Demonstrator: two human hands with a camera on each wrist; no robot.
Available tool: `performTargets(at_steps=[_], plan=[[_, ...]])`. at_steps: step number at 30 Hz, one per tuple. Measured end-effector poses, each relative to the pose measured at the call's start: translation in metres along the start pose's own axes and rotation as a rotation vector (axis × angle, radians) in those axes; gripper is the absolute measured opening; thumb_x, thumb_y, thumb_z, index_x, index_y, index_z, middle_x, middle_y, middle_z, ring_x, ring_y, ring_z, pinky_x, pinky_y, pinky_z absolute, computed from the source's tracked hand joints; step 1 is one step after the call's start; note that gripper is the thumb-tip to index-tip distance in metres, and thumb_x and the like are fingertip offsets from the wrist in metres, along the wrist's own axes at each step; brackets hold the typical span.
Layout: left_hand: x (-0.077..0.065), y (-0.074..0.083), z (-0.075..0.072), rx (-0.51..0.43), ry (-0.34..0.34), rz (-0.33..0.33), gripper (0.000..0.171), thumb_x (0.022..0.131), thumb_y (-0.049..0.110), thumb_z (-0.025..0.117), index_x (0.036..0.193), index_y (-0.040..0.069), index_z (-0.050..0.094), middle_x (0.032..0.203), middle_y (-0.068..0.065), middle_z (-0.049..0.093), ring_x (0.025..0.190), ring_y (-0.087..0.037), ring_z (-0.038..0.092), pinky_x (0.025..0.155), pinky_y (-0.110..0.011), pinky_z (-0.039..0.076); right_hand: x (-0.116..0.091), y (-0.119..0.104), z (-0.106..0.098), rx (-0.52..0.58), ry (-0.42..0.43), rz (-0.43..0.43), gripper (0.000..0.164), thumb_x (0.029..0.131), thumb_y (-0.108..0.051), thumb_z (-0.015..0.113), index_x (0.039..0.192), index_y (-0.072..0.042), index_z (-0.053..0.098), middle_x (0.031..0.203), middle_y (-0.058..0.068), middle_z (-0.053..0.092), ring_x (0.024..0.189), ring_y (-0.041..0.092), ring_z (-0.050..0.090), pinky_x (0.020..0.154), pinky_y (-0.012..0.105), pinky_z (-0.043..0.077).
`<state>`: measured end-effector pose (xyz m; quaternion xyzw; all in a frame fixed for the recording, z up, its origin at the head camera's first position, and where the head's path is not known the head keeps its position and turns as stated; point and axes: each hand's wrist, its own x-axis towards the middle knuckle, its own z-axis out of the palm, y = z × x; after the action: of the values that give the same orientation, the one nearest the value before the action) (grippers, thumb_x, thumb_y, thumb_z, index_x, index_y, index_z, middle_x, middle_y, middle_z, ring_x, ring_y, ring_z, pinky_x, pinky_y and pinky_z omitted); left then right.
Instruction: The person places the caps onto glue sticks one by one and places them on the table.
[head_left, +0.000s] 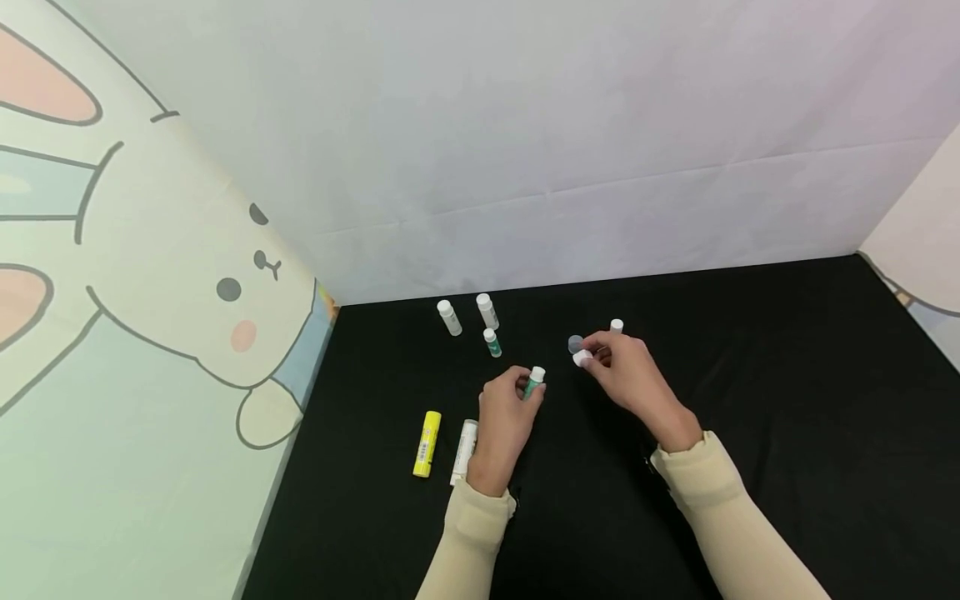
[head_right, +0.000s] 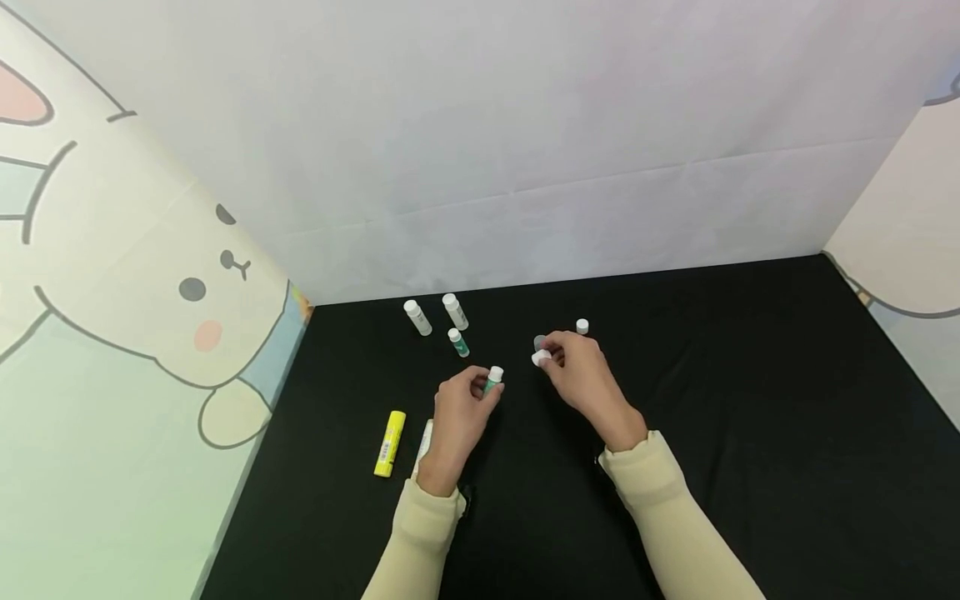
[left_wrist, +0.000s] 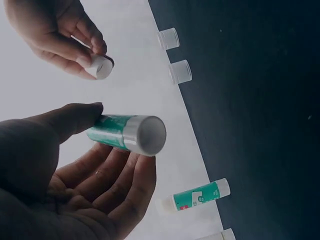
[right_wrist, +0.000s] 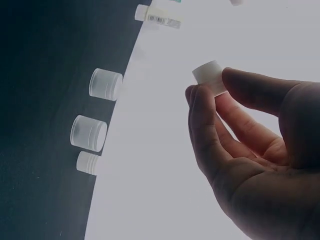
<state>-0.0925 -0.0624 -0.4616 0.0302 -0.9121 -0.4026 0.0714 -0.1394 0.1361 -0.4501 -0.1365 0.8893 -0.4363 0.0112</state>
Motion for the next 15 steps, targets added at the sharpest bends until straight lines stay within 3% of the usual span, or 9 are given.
performTargets(at_steps=[15], plan=[[-0.0037,-0.0007,0.0034,0.005,-0.057,-0.026,0.014,0.094,0.013,0.082,0.105,0.006,0.077,0.086,0.0,0.073,0.07,-0.003,0.06,0.065,-0.023,0.052,-0.0031,-0.0046,0.0054,0.034,-0.059,-0.01,0.02,0.1,-0.001,0.071,0.119,0.005,0.072,0.109,0.019,0.072,0.095,0.032,0.072,0.084,0.05,0.06]])
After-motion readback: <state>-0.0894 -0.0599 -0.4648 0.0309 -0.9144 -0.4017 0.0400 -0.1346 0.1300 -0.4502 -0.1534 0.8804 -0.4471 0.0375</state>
